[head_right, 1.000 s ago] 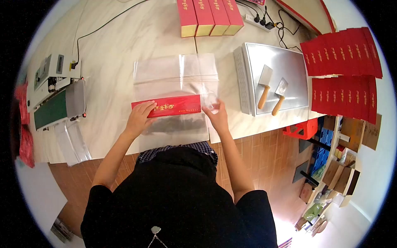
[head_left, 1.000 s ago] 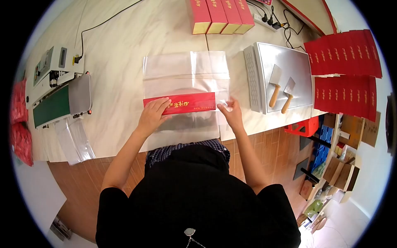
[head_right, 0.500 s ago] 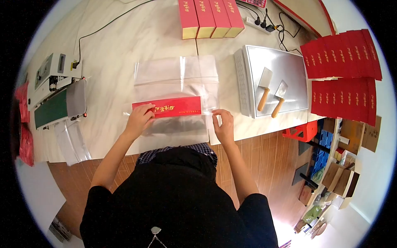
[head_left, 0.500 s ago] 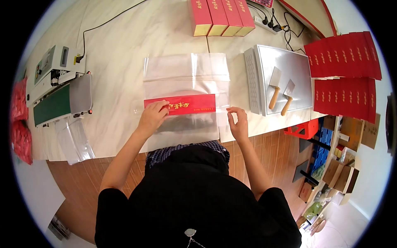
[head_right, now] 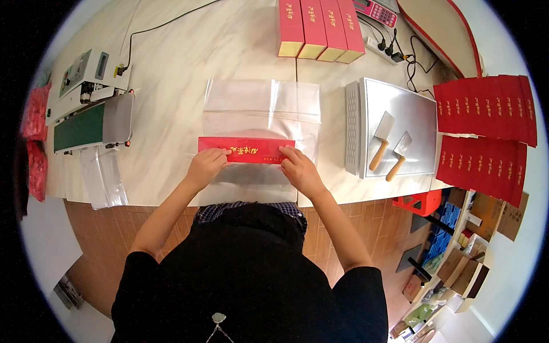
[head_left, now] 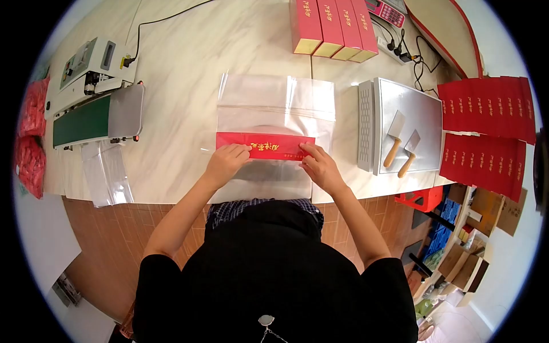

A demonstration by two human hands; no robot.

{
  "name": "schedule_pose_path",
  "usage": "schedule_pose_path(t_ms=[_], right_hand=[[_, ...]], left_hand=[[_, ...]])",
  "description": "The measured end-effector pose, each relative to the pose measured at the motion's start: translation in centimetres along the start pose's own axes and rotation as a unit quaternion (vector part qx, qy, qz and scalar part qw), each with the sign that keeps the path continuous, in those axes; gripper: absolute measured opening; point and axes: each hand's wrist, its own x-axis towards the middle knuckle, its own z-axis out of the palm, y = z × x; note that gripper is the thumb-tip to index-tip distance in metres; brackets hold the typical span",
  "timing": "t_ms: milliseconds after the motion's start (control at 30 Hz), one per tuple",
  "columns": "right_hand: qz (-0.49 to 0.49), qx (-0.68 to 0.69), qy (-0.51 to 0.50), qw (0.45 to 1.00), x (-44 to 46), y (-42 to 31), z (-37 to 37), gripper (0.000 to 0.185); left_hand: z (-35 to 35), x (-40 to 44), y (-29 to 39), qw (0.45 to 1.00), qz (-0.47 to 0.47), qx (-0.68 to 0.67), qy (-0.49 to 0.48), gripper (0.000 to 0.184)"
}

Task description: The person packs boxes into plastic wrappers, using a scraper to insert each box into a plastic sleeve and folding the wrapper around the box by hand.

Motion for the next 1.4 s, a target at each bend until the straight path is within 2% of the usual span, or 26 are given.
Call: schedule_pose_path(t_ms=[67,400,500,567,633,667,700,733,767,867,933,1033,1067,1100,1167,1267,1400], right_hand=[[0.030,0.036,-0.017,0.999,-0.3,0.0,-0.1,0.019],[0.018,0.089,0.012,0.996,-0.1,0.3,-0.5,0.016],[0.123,-0.023,0.155,0.980,0.1,0.3,-1.3,0.017],[0.176,-0.064,0.212,0.959,0.4,-0.9,-1.2,0.021],[0.117,-0.036,0.213,0.969,1.1,-3.1,0.3,0.030],[0.096,-0.018,0.181,0.979,1.6,-4.2,1.5,0.042],[0.082,0.020,0.163,0.983,2.5,-5.6,2.4,0.045],[0.097,0.009,0.139,0.986,3.7,-6.8,2.9,0.036],[0.096,0.010,0.140,0.985,4.1,-6.9,3.9,0.036],[0.148,-0.013,0.152,0.977,4.6,-6.1,6.9,0.019],[0.143,0.000,0.161,0.976,4.7,-5.9,7.2,0.017],[0.139,0.015,0.176,0.974,4.7,-5.6,7.1,0.015],[0.139,0.021,0.179,0.974,4.6,-5.6,7.1,0.015],[0.139,0.022,0.178,0.974,4.6,-5.7,7.1,0.015],[0.151,0.024,0.182,0.971,4.7,-5.8,7.2,0.013],[0.157,0.028,0.181,0.970,4.8,-6.0,7.1,0.012],[0.155,0.030,0.178,0.971,4.8,-6.1,7.0,0.011]], left_hand=[[0.1,0.1,0.0,1.000,0.002,0.007,0.003,0.021],[0.1,0.5,-0.3,1.000,-0.023,0.000,0.016,0.021],[0.1,0.6,-0.5,0.999,-0.034,-0.013,0.014,0.020],[0.1,0.8,-0.6,0.999,-0.040,-0.023,0.013,0.019],[0.1,1.0,-0.6,0.998,-0.055,-0.026,0.002,0.019],[0.1,1.2,-0.6,0.998,-0.051,-0.029,0.002,0.019],[0.0,1.3,-0.6,0.998,-0.054,-0.040,0.004,0.019],[-0.1,1.4,-0.7,0.997,-0.059,-0.050,0.007,0.019],[-0.1,1.3,-0.8,0.997,-0.059,-0.049,0.006,0.019],[0.0,0.9,-1.5,0.995,-0.055,-0.084,0.022,0.017],[-0.3,0.8,-1.7,0.987,-0.088,-0.131,0.039,0.016],[-2.6,-0.1,-3.2,0.986,-0.111,-0.108,0.064,0.017],[-3.2,-0.6,-3.6,0.984,-0.139,-0.098,0.045,0.019],[-3.7,-0.8,-3.9,0.984,-0.140,-0.098,0.044,0.019],[-4.6,-1.2,-4.5,0.996,-0.074,-0.047,0.034,0.018],[-3.9,-2.0,-5.3,0.996,-0.049,-0.075,0.004,0.016],[-4.1,-2.6,-5.5,0.991,-0.094,-0.089,-0.022,0.015]])
